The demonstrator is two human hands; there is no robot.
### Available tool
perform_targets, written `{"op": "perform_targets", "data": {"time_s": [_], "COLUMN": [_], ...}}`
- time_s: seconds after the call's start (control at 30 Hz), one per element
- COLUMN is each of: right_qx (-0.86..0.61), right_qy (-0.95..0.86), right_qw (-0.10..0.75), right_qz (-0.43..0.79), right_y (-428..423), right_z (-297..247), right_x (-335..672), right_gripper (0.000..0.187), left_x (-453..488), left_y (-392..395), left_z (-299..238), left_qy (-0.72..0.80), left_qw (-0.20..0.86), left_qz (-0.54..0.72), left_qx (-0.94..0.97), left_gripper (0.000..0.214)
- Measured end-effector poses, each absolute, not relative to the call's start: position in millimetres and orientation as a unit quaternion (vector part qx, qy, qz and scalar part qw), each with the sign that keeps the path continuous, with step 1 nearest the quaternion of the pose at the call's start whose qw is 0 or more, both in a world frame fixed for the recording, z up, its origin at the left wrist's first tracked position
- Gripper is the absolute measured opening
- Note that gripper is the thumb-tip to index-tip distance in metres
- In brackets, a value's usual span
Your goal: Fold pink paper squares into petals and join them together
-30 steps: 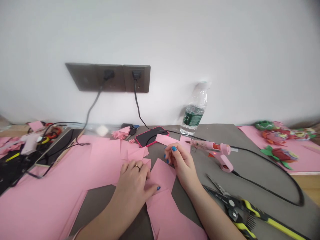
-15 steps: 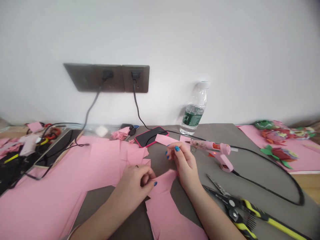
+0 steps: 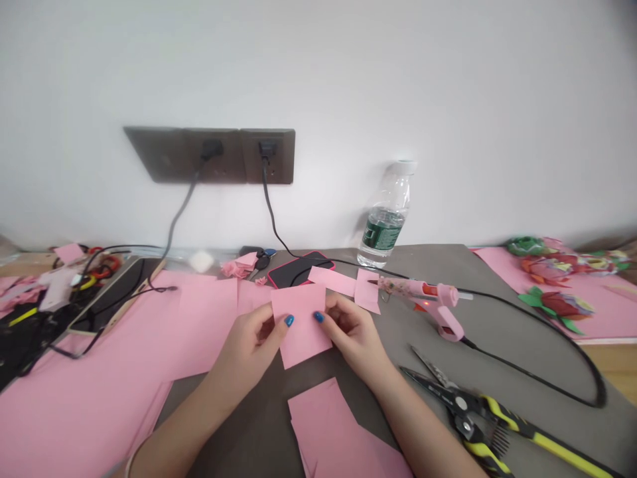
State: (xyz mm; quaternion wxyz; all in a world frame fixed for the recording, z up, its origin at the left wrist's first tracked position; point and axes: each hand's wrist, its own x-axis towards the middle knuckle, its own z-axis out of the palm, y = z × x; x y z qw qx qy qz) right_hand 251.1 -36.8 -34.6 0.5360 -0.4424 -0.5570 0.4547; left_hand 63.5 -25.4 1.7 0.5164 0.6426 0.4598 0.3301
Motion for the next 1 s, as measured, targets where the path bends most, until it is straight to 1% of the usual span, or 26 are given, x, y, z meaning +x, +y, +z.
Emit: {"op": "perform_targets", "data": {"time_s": [0.1, 0.17, 0.27, 0.33, 0.43, 0.5, 0.57, 0.63, 0.73, 0.83, 0.9, 1.0], "right_qx": [-0.424, -0.400, -0.367, -0.364, -0.357, -0.354, -0.382, -0.427, -0.456, -0.448, -0.435, -0.404], "right_qy": [-0.613, -0.658, -0.717, -0.741, -0.768, -0.773, -0.747, -0.695, -0.628, -0.603, -0.613, -0.654], "right_qw": [0.565, 0.582, 0.565, 0.545, 0.520, 0.513, 0.526, 0.549, 0.584, 0.607, 0.605, 0.591], "right_qz": [0.353, 0.262, 0.178, 0.146, 0.111, 0.112, 0.138, 0.182, 0.236, 0.257, 0.264, 0.245], "right_y": [-39.2, -40.9, -43.3, -44.5, -45.5, -45.7, -45.3, -44.2, -41.4, -39.0, -38.3, -39.5], "right_z": [-34.0, -32.2, -30.2, -30.2, -31.2, -31.7, -32.0, -32.1, -31.5, -30.1, -28.9, -27.4], "right_x": [250.7, 251.0, 251.6, 251.5, 249.9, 248.5, 247.5, 247.1, 248.1, 250.1, 251.2, 251.5], "right_gripper": [0.008, 0.019, 0.038, 0.044, 0.050, 0.050, 0.044, 0.033, 0.007, 0.012, 0.014, 0.025], "left_x": [67.3, 70.8, 74.9, 75.3, 73.2, 71.7, 71.5, 72.4, 73.4, 70.9, 68.5, 68.0], "left_y": [-25.9, -28.3, -32.7, -34.0, -32.6, -30.9, -30.0, -30.1, -30.4, -28.1, -25.5, -22.5], "left_z": [-3.3, -5.6, -6.3, -5.6, -5.9, -8.3, -12.2, -15.6, -15.8, -11.1, -8.1, -6.0], "left_qy": [0.460, 0.448, 0.423, 0.417, 0.426, 0.435, 0.440, 0.435, 0.442, 0.480, 0.493, 0.491], "left_qw": [0.560, 0.617, 0.677, 0.681, 0.637, 0.599, 0.593, 0.620, 0.642, 0.600, 0.578, 0.606], "left_qz": [0.311, 0.300, 0.302, 0.308, 0.324, 0.344, 0.368, 0.388, 0.384, 0.354, 0.343, 0.353], "left_qx": [0.615, 0.573, 0.521, 0.517, 0.554, 0.578, 0.565, 0.526, 0.495, 0.533, 0.553, 0.517], "left_gripper": [0.027, 0.030, 0.029, 0.031, 0.026, 0.022, 0.028, 0.037, 0.041, 0.044, 0.045, 0.042]}}
